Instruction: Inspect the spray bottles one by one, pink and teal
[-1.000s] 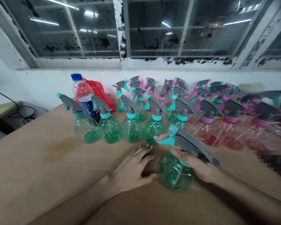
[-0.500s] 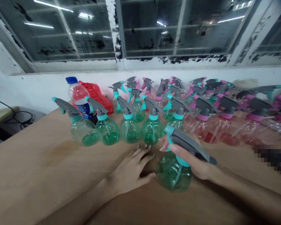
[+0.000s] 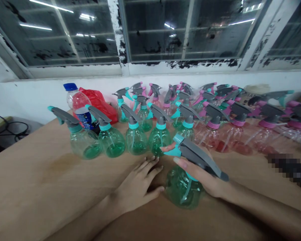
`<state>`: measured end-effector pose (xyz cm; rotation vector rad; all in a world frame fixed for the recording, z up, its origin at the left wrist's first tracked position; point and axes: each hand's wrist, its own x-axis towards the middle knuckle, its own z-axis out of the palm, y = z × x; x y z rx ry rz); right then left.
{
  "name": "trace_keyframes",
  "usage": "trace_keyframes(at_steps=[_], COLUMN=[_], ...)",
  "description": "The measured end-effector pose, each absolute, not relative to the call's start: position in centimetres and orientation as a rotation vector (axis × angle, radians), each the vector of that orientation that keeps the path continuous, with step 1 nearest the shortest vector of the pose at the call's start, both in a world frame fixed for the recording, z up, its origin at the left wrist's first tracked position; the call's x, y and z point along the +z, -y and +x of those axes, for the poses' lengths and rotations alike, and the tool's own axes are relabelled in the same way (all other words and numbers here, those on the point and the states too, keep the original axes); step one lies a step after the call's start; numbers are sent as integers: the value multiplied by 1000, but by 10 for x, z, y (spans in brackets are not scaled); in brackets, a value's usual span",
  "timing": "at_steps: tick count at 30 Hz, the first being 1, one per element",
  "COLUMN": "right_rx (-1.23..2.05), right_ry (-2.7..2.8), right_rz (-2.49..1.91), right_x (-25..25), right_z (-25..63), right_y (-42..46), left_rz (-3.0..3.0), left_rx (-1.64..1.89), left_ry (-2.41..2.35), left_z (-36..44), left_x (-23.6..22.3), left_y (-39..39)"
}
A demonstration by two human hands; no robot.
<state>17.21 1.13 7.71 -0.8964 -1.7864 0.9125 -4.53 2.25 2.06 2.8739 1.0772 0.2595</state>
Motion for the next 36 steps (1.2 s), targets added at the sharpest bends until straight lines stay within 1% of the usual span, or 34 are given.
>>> trace_keyframes(at_steps=[6, 18, 28, 36], right_rx=[945, 976, 903, 742], right_ry=[1751, 1760, 1804, 1821], right_rz=[-867, -877, -871, -870], right_x=[76, 73, 72, 75], right_z=[172, 173, 173, 174], right_y=[-8, -9, -12, -10], left_rz=[2895, 2917, 2873, 2881], left_rx=[299, 222, 318, 236], left_ry=[-1070, -1077, -1052, -1069], left_z=[-46, -45, -46, -46], left_x=[18, 23, 19, 21], left_y=[-23, -23, -24, -23])
